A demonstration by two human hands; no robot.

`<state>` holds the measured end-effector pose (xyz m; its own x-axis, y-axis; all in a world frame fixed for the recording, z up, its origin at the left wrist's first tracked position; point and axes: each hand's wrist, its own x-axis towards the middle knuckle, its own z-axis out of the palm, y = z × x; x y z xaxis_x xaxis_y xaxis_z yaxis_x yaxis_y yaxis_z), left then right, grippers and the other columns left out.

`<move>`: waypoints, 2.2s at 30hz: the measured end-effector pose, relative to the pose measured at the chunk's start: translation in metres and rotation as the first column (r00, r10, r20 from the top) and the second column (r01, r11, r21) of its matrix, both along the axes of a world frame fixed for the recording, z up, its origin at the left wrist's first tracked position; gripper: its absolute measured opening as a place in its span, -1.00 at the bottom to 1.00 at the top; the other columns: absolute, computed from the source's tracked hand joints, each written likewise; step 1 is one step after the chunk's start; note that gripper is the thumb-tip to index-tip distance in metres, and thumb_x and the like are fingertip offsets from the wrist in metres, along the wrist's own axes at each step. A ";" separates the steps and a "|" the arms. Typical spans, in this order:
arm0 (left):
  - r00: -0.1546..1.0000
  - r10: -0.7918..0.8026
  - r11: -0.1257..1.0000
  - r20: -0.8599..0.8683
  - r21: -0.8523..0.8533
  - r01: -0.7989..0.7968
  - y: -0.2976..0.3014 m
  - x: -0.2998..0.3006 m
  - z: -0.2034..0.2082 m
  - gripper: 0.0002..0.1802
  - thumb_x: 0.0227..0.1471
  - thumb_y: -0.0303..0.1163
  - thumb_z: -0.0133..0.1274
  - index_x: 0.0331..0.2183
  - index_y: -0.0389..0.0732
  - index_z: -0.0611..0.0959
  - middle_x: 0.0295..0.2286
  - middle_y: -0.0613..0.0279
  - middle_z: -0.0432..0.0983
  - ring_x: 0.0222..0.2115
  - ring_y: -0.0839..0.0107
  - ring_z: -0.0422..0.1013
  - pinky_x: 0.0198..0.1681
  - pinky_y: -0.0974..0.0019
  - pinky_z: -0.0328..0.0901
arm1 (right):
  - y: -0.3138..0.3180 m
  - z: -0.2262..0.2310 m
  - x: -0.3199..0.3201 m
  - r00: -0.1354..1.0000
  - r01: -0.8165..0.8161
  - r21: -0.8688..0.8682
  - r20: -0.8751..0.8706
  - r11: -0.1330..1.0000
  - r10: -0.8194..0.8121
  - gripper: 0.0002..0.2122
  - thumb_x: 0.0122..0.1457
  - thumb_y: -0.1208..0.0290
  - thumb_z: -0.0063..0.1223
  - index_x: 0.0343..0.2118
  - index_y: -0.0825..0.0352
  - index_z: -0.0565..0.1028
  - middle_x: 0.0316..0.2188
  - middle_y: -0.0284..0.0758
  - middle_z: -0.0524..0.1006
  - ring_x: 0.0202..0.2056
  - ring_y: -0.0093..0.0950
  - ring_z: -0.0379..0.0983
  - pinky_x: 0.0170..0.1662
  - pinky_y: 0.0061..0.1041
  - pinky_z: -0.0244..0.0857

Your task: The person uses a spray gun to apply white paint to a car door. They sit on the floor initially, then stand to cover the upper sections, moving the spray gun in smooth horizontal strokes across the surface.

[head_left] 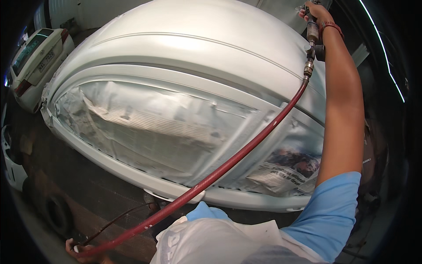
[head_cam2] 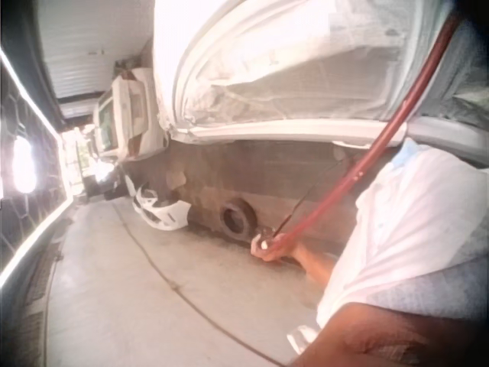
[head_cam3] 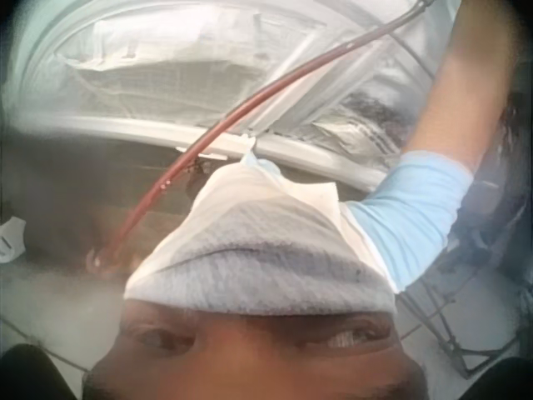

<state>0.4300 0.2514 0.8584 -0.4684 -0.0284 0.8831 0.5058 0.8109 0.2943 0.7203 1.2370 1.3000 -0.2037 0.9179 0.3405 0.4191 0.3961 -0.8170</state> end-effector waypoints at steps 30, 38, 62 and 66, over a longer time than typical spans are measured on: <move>0.960 -0.280 0.937 0.025 -0.210 0.279 0.139 0.370 0.066 -0.48 0.38 0.07 -0.13 -0.23 -0.20 0.67 -0.45 0.17 0.58 -0.46 0.23 0.51 -0.38 0.17 0.40 | 0.003 -0.041 0.676 0.866 0.468 -0.132 -0.127 0.874 -0.483 -0.68 0.44 0.21 -0.02 -0.18 0.46 0.51 -0.43 -0.23 0.64 -0.50 -0.43 0.64 -0.58 -0.54 0.43; 0.896 -0.373 0.909 0.243 -0.099 0.405 0.125 0.339 0.050 -0.57 0.29 -0.02 0.08 -0.12 -0.21 0.67 -0.34 0.15 0.63 -0.35 0.23 0.54 -0.23 0.15 0.47 | -0.016 -0.067 0.683 0.796 0.601 -0.016 0.100 0.799 -0.597 -0.65 0.40 0.27 -0.02 -0.15 0.58 0.49 -0.44 -0.13 0.62 -0.55 -0.32 0.61 -0.57 -0.42 0.46; 0.957 0.070 0.996 0.280 0.041 -0.084 -0.113 -0.058 -0.018 -0.56 0.18 0.04 0.28 -0.27 -0.19 0.71 -0.41 0.09 0.68 -0.44 0.15 0.59 -0.39 0.16 0.46 | -0.214 -0.028 -0.254 0.997 -0.055 -0.005 0.056 0.998 0.055 -0.71 0.43 0.27 0.00 -0.06 0.47 0.49 -0.34 -0.22 0.67 -0.41 -0.41 0.70 -0.53 -0.54 0.47; 0.959 0.176 0.984 0.224 -0.016 -0.177 -0.139 -0.092 -0.026 -0.51 0.18 0.12 0.28 -0.34 -0.18 0.71 -0.46 0.12 0.66 -0.50 0.13 0.57 -0.44 0.13 0.43 | -0.252 -0.034 -0.386 0.987 -0.156 0.067 0.035 0.985 0.154 -0.74 0.42 0.37 -0.07 -0.12 0.53 0.48 -0.43 -0.17 0.61 -0.49 -0.34 0.64 -0.56 -0.45 0.47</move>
<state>0.3381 0.1120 0.8320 -0.6408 -0.1317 0.7564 0.2759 0.8799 0.3869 0.3339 0.9850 1.2660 -0.3526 0.8488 0.3939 0.3720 0.5134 -0.7733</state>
